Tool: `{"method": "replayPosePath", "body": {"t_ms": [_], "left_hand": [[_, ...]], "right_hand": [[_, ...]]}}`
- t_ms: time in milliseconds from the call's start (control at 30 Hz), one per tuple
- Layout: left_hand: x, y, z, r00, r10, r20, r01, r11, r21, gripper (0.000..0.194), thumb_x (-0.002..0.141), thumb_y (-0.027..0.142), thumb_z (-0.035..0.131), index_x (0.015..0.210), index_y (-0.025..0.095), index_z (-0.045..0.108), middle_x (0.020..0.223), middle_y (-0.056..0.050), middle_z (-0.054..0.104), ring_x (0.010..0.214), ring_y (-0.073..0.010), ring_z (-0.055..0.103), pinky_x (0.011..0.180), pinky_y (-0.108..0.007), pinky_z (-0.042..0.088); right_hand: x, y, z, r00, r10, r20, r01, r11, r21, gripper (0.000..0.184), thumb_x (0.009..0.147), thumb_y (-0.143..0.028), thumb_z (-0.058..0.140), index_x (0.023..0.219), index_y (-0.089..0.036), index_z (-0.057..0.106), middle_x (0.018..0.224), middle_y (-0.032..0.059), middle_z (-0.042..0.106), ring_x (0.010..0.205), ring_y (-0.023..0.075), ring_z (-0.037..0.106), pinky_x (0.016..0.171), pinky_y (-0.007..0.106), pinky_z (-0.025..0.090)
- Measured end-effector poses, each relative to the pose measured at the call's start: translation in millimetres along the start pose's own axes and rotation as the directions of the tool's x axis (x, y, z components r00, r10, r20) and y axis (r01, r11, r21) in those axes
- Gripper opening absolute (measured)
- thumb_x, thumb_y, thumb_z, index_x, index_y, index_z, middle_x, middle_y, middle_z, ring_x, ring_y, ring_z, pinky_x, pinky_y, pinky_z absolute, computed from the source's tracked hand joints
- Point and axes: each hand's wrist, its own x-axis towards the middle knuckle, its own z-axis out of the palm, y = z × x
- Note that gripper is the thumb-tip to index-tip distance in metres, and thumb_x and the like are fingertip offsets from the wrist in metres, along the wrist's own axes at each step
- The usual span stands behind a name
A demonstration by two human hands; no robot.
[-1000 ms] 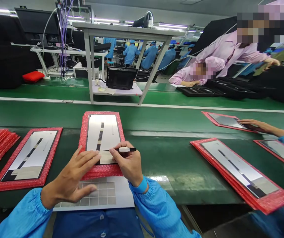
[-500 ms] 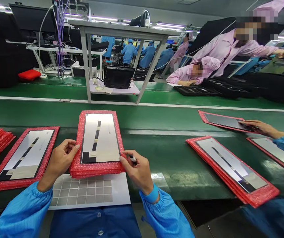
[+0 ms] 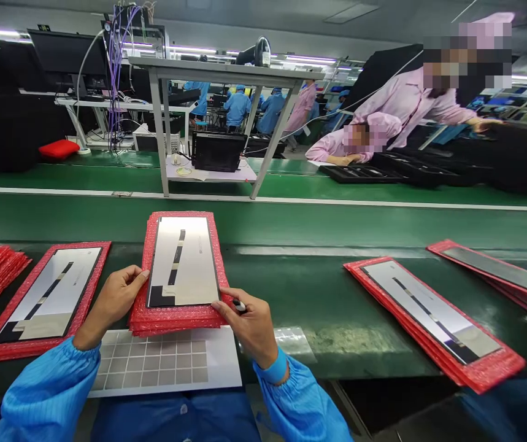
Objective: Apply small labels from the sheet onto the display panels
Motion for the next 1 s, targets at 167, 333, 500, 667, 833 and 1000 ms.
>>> {"method": "replayPosePath", "body": {"t_ms": [167, 333, 500, 667, 833, 1000], "left_hand": [[2.1, 5.7, -3.2, 1.0, 0.029, 0.011, -0.03, 0.999, 0.019, 0.058, 0.085, 0.075, 0.06, 0.068, 0.019, 0.062, 0.066, 0.002, 0.057, 0.064, -0.0155, 0.052, 0.059, -0.024, 0.041], [3.7, 20.1, -7.9, 0.998, 0.054, -0.033, -0.051, 0.996, 0.069, 0.048, 0.086, 0.063, 0.063, 0.066, 0.02, 0.059, 0.064, 0.004, 0.054, 0.063, -0.0145, 0.047, 0.059, -0.024, 0.035], [6.7, 33.2, -9.5, 0.998, 0.051, -0.035, -0.049, 0.998, 0.035, 0.037, 0.083, 0.054, 0.07, 0.069, 0.02, 0.064, 0.068, 0.003, 0.063, 0.069, -0.0159, 0.055, 0.065, -0.024, 0.039], [9.1, 30.7, -6.1, 1.0, -0.002, -0.011, 0.0, 0.983, -0.185, 0.044, 0.079, 0.058, 0.075, 0.067, 0.02, 0.056, 0.062, 0.005, 0.057, 0.059, -0.0127, 0.051, 0.056, -0.023, 0.04], [10.4, 35.3, 3.3, 0.996, -0.07, 0.05, 0.085, 0.883, -0.462, 0.053, 0.074, 0.061, 0.08, 0.102, 0.021, 0.059, 0.073, 0.001, 0.07, 0.06, -0.0176, 0.065, 0.06, -0.029, 0.053], [18.1, 52.5, 10.3, 0.986, -0.064, 0.154, 0.142, 0.805, -0.576, 0.063, 0.068, 0.051, 0.089, 0.113, 0.014, 0.067, 0.092, -0.01, 0.079, 0.076, -0.0242, 0.075, 0.068, -0.034, 0.06]], "right_hand": [[-0.5, -1.4, -0.3, 1.0, -0.012, 0.006, 0.012, 1.0, 0.013, 0.023, 0.086, -0.038, 0.08, 0.1, -0.019, 0.084, 0.078, 0.003, 0.079, 0.063, 0.0177, 0.068, 0.06, 0.026, 0.055], [-0.8, 1.1, 0.6, 1.0, 0.001, 0.002, -0.001, 1.0, 0.024, 0.025, 0.085, -0.039, 0.082, 0.099, -0.018, 0.084, 0.073, 0.0015, 0.075, 0.062, 0.0171, 0.066, 0.059, 0.026, 0.054], [-1.1, 9.5, 3.4, 1.0, 0.009, 0.013, -0.01, 0.997, 0.071, 0.028, 0.085, -0.04, 0.081, 0.101, -0.016, 0.084, 0.077, 0.0034, 0.077, 0.063, 0.0159, 0.064, 0.059, 0.025, 0.052], [-1.4, 12.9, 4.6, 1.0, 0.018, 0.016, -0.02, 0.996, 0.088, 0.028, 0.085, -0.038, 0.081, 0.101, -0.016, 0.084, 0.08, 0.0043, 0.079, 0.066, 0.0171, 0.067, 0.064, 0.026, 0.053], [-1.4, 12.1, 2.9, 1.0, 0.018, 0.017, -0.019, 0.997, 0.072, 0.027, 0.086, -0.038, 0.08, 0.102, -0.018, 0.085, 0.084, 0.0054, 0.081, 0.068, 0.0191, 0.071, 0.064, 0.027, 0.055], [1.0, 14.4, 0.3, 1.0, -0.017, 0.01, 0.017, 0.999, 0.027, 0.027, 0.086, -0.04, 0.079, 0.102, -0.019, 0.086, 0.087, 0.006, 0.083, 0.071, 0.0208, 0.074, 0.068, 0.028, 0.058]]}}
